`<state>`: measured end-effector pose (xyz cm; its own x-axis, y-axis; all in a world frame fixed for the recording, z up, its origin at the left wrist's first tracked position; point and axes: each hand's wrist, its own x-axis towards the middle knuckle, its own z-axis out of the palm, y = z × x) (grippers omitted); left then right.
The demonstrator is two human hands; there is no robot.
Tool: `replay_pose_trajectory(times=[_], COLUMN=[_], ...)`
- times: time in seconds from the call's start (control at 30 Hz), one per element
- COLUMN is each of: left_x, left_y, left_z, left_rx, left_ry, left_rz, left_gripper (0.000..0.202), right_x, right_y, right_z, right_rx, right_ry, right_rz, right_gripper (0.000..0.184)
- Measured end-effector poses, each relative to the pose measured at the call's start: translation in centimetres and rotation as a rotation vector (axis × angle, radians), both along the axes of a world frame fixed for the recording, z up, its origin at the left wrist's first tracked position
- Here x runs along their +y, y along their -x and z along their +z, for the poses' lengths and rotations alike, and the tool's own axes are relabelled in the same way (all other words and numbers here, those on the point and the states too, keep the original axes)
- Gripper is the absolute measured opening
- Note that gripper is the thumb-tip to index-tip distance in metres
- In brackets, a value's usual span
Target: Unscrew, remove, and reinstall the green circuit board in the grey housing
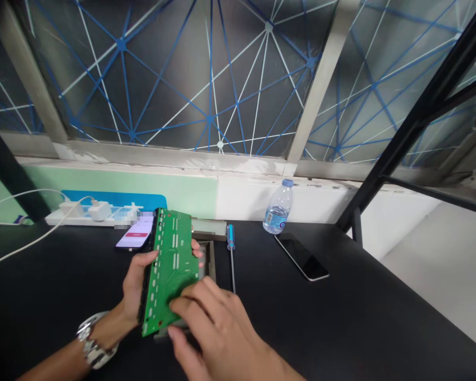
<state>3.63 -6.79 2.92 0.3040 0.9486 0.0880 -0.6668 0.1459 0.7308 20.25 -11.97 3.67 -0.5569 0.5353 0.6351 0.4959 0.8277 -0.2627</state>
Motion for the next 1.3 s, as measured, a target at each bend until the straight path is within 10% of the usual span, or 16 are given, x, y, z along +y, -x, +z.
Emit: replay_pose_trajectory(times=[0.37, 0.7, 1.3], left_x=[-0.3, 1.0, 1.7], left_y=[-0.1, 0.4, 0.3], left_z=[0.2, -0.1, 0.5], left_rx=[0.001, 0.515, 0.675], left_ry=[0.028, -0.202, -0.289], left_rz=[-0.055, 0.189, 0.209], left_gripper=[0.062, 0.057, 0.060], right_x=[0.8, 1.2, 2.5], right_y=[-0.2, -1.0, -1.1], right_z=[-0.8, -0.2, -0.7], right_rx=[-0.052, 0.095, 0.393], right_ry=[0.109, 0.541, 0.669], right_rz=[-0.005, 0.103, -0.058], right_gripper=[0.027, 0.098, 0.064])
